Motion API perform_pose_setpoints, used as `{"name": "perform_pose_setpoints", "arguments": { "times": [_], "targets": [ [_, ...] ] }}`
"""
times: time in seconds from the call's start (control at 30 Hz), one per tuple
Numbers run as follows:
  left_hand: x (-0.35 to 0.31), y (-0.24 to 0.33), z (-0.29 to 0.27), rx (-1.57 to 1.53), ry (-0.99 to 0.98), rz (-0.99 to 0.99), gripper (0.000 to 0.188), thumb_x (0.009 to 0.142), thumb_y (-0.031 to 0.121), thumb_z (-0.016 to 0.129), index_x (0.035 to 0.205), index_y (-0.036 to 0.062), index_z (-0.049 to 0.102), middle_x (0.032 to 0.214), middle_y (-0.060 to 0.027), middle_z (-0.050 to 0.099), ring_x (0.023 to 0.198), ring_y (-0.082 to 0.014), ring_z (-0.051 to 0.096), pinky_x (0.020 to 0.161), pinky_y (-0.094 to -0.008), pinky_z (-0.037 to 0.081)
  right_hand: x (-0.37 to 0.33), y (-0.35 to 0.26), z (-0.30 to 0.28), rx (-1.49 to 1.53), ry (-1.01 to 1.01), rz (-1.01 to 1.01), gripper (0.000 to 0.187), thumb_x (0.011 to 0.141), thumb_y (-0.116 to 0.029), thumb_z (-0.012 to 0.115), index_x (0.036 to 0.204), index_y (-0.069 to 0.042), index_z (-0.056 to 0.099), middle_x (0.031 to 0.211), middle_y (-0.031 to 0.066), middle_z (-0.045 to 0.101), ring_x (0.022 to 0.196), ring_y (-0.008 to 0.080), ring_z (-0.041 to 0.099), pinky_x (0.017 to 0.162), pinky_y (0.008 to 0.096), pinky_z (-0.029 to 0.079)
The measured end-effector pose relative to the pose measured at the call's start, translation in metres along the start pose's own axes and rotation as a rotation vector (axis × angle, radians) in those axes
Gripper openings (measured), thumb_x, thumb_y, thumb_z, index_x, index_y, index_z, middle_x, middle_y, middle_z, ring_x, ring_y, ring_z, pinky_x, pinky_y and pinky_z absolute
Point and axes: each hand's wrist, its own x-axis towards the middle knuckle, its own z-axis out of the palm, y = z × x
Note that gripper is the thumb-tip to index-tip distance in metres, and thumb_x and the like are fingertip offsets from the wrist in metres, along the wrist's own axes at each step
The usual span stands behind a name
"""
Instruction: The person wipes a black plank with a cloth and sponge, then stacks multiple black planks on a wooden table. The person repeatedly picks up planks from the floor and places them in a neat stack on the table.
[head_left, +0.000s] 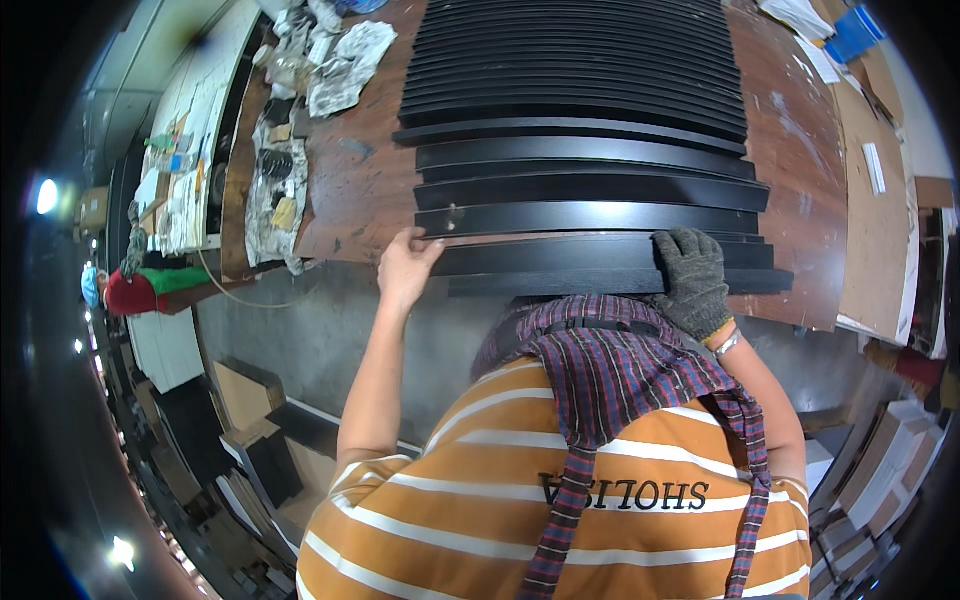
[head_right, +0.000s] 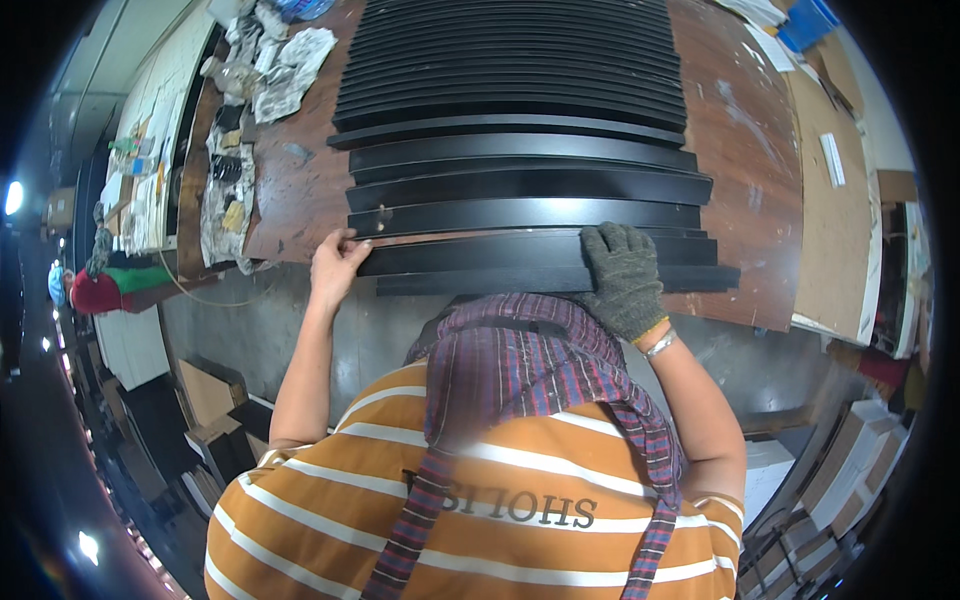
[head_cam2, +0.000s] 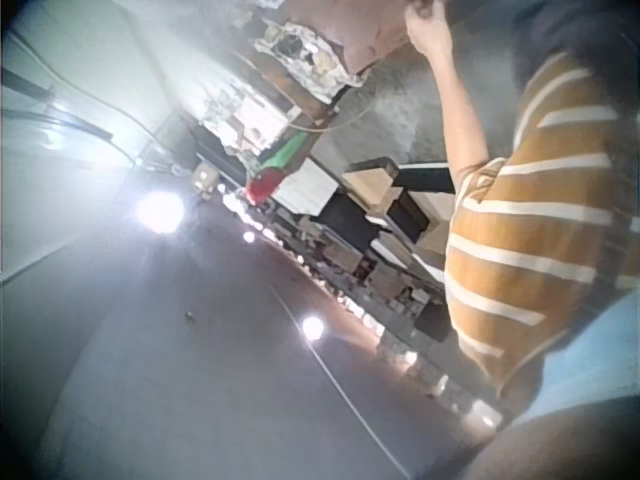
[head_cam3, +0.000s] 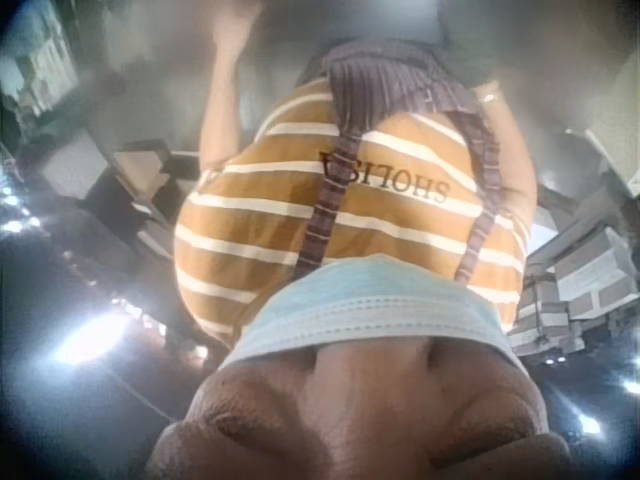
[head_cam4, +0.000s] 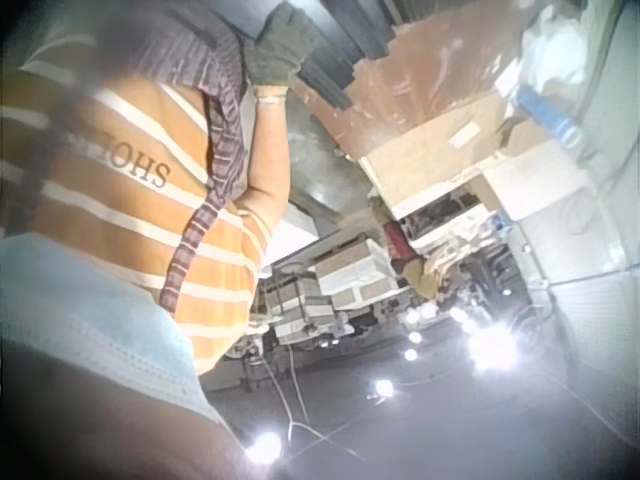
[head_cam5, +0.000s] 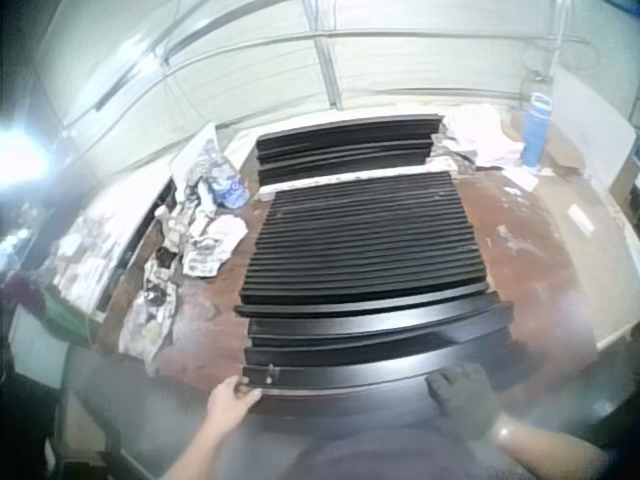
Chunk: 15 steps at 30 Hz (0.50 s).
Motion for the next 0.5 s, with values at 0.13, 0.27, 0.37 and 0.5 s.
{"name": "perform_pose_setpoints", "arguments": {
  "times": [0.13, 0.27, 0.37, 0.5],
  "targets": [
    [-0.007, -0.007, 0.015, 0.013, 0.161, -0.072, 0.050, 0.080, 0.039, 0.076, 0.112, 0.0024, 0.065, 0.105, -0.0129, 0.072, 0.100, -0.0299, 0.069, 0.087, -0.0397, 0.051, 0.003, 0.004, -0.005, 0.015, 0.057, -0.086, 0.084, 0.060, -0.052, 0.080, 0.128, -0.008, 0.057, 0.123, 0.0155, 0.054, 0.119, 0.0368, 0.048, 0.110, 0.0534, 0.030],
    [-0.017, -0.011, 0.017, 0.033, 0.146, -0.104, 0.050, 0.079, 0.040, 0.077, 0.109, 0.0020, 0.065, 0.106, -0.0138, 0.071, 0.099, -0.0304, 0.068, 0.086, -0.0415, 0.051, -0.010, 0.027, -0.006, -0.028, 0.075, -0.101, 0.087, 0.062, -0.056, 0.079, 0.130, -0.007, 0.057, 0.129, 0.0161, 0.053, 0.127, 0.0385, 0.044, 0.113, 0.0547, 0.026],
    [-0.021, -0.012, 0.015, 0.041, 0.138, -0.111, 0.047, 0.080, 0.040, 0.076, 0.106, 0.0005, 0.067, 0.104, -0.0154, 0.070, 0.098, -0.0327, 0.067, 0.085, -0.0434, 0.051, -0.022, 0.067, -0.014, 0.110, 0.333, 0.312, 0.078, 0.075, -0.055, 0.074, 0.132, -0.005, 0.057, 0.133, 0.0221, 0.055, 0.124, 0.0419, 0.050, 0.106, 0.0474, 0.039],
    [-0.018, -0.005, 0.016, 0.099, 0.119, -0.119, 0.047, 0.082, 0.040, 0.075, 0.105, -0.0004, 0.068, 0.103, -0.0170, 0.069, 0.098, -0.0352, 0.067, 0.085, -0.0438, 0.051, -0.027, 0.119, -0.026, -0.125, -0.007, 0.760, 0.065, 0.080, -0.049, 0.073, 0.122, 0.000, 0.063, 0.117, 0.0230, 0.065, 0.112, 0.0377, 0.060, 0.095, 0.0450, 0.046]
  ]
}}
